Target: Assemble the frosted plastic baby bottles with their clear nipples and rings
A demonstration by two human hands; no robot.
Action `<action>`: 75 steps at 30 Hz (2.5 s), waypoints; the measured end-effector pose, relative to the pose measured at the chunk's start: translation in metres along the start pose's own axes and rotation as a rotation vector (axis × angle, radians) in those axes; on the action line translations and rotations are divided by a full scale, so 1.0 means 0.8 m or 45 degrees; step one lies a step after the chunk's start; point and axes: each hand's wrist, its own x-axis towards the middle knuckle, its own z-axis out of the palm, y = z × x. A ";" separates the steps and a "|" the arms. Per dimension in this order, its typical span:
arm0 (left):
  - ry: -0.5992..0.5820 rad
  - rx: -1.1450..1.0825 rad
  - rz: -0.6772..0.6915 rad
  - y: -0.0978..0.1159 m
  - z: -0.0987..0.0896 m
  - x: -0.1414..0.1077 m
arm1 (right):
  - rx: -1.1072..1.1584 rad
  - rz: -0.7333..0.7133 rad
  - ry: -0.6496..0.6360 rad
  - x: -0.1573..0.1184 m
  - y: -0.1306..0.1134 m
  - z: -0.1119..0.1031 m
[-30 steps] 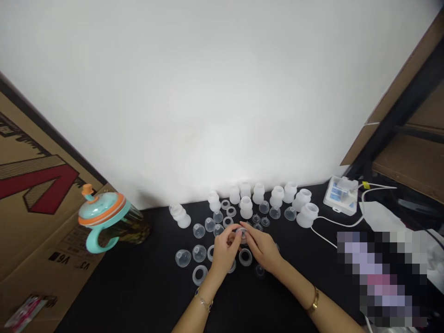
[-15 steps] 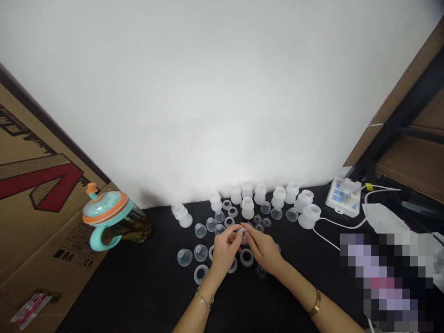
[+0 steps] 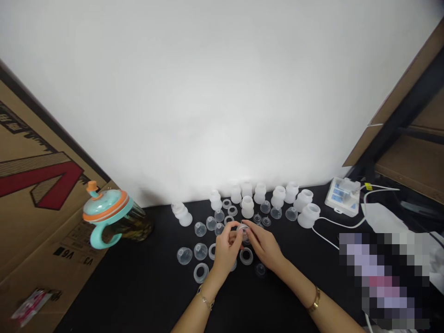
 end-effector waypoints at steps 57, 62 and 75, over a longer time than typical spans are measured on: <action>0.016 0.068 0.029 0.003 -0.002 -0.001 | 0.091 -0.044 0.020 -0.004 -0.001 0.003; 0.018 0.083 0.040 0.002 -0.002 -0.001 | 0.054 -0.100 0.041 -0.005 0.001 0.004; 0.023 0.024 0.050 0.001 -0.001 -0.001 | -0.004 -0.150 0.022 -0.006 -0.002 0.002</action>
